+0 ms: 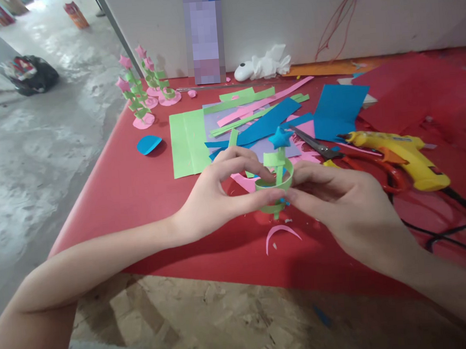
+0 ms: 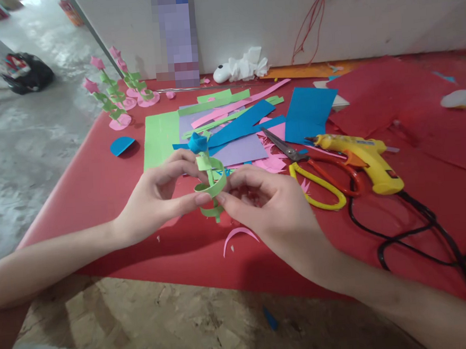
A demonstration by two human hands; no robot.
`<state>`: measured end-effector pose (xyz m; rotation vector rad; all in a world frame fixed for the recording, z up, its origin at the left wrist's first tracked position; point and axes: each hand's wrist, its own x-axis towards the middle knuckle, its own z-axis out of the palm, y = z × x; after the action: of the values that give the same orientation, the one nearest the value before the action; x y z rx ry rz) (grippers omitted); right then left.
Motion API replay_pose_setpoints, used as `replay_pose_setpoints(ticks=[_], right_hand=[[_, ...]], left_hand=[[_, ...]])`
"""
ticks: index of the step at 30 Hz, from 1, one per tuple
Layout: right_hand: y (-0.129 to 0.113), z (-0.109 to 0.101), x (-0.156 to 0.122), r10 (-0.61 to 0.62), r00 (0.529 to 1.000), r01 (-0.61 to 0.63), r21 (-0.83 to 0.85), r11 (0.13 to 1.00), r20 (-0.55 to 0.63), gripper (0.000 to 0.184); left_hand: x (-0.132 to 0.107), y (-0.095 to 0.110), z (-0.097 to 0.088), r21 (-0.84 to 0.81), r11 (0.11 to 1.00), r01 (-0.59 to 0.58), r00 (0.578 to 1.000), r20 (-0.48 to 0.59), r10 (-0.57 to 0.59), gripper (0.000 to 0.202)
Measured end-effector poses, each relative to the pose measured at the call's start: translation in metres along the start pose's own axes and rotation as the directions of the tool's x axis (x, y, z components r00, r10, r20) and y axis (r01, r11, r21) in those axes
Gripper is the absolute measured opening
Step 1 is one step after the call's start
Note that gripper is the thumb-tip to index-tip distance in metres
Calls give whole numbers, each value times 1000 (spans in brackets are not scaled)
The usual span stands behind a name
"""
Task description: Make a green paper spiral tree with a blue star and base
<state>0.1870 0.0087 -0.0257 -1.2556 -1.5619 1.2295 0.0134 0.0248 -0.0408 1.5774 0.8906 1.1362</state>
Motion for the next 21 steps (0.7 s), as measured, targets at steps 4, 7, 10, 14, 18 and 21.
replay_pose_setpoints(ticks=[4, 7, 10, 14, 18, 21], right_hand=[[3, 3, -1, -6, 1000, 6, 39, 999, 1, 12], [5, 4, -1, -25, 1000, 24, 50, 998, 17, 8], [5, 3, 0, -25, 1000, 25, 15, 1000, 15, 11], [3, 1, 1, -10, 1000, 11, -34, 999, 23, 16], [3, 0, 0, -35, 999, 36, -64, 997, 19, 16], [4, 0, 0, -39, 999, 40, -76, 996, 14, 17]], left_hand=[[1, -2, 1, -104, 991, 81, 997, -3, -81, 7], [0, -2, 1, -156, 980, 120, 993, 9, -120, 4], [0, 0, 0, -194, 965, 178, 984, 35, -174, 4], [0, 1, 1, -226, 941, 254, 967, 60, -246, 6], [0, 1, 1, -261, 926, 271, 962, 59, -265, 7], [1, 1, 1, -293, 913, 284, 959, 63, -278, 8]])
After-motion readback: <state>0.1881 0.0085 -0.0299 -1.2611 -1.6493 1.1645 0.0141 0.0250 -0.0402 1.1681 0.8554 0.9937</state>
